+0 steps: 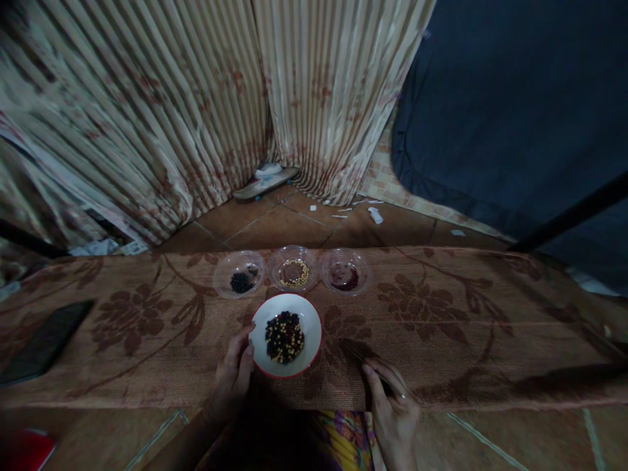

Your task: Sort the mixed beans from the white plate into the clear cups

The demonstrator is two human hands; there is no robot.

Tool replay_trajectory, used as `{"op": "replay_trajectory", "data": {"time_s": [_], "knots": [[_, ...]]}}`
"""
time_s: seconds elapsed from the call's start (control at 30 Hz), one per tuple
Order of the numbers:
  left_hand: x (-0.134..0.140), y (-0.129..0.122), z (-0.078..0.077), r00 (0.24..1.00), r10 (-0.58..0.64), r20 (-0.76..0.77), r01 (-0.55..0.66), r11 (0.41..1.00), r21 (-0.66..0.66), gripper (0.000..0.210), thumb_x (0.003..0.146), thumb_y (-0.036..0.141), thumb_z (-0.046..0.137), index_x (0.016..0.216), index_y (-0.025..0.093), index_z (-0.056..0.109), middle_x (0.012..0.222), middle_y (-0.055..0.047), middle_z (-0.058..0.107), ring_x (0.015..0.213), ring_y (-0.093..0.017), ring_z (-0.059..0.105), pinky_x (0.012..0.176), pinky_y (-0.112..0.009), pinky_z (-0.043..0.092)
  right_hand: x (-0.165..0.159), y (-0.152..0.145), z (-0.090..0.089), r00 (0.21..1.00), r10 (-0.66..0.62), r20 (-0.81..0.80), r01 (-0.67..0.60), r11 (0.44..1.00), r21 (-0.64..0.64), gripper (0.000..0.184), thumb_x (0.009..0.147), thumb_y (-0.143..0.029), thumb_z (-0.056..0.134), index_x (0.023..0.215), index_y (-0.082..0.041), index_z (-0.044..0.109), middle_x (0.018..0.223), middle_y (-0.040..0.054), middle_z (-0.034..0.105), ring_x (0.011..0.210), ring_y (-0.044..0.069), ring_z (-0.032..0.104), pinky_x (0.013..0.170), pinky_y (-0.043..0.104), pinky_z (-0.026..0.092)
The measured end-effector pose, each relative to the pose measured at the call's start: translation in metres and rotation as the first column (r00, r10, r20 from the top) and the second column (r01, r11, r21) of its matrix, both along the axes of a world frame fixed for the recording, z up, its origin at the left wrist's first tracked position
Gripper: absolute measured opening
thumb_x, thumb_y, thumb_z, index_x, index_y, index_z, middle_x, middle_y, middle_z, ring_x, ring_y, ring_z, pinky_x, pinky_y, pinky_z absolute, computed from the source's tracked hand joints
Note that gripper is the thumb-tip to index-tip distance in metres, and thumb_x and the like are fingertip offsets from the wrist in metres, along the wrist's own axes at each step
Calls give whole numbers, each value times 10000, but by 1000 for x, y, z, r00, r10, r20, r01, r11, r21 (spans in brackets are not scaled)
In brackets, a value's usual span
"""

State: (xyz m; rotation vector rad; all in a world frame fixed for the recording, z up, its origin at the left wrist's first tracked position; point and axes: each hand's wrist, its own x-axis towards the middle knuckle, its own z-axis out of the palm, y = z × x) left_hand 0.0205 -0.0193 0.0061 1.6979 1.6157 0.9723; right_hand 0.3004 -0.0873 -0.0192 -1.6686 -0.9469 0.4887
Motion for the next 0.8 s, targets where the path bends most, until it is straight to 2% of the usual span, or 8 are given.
{"op": "replay_trajectory", "data": {"time_s": [0.17,0.5,0.6,0.67,0.8], "knots": [[0,-1,5,1000,-16,-1,16,999,-42,408,973,310,364,1344,185,479,1096,-76,698,843,-170,691,795,-292,554,-1,-1,1,999,-34,-39,33,999,-25,262,769,-443,711,817,-189,750,941,93,736,934,255,674,898,414,508],[2,0,8,999,-6,33,8,999,-33,398,967,313,365,1321,182,491,1097,-75,696,906,-179,691,840,-299,546,0,-2,0,994,-95,-56,91,994,-63,324,735,-496,727,811,-182,751,946,103,745,936,270,677,919,428,502],[1,1,7,999,-24,31,26,998,-51,396,970,310,353,1321,178,479,1127,-85,689,920,-184,689,841,-309,543,0,0,10,991,-127,-38,125,991,-38,338,710,-506,745,782,-176,750,889,97,744,874,258,684,865,401,525],[1,1,7,999,-29,29,31,996,-79,400,971,307,345,1329,177,469,1110,-83,694,885,-183,693,821,-314,546,3,9,22,987,-158,-34,159,987,22,330,689,-493,767,754,-171,741,835,86,736,808,241,684,794,375,542],[1,2,7,999,-21,32,23,996,-89,396,976,314,337,1324,184,472,1175,-91,681,971,-200,687,869,-339,537,11,50,49,979,-205,-10,203,960,195,303,700,-473,764,728,-174,725,783,68,726,757,214,674,742,355,537]]}}
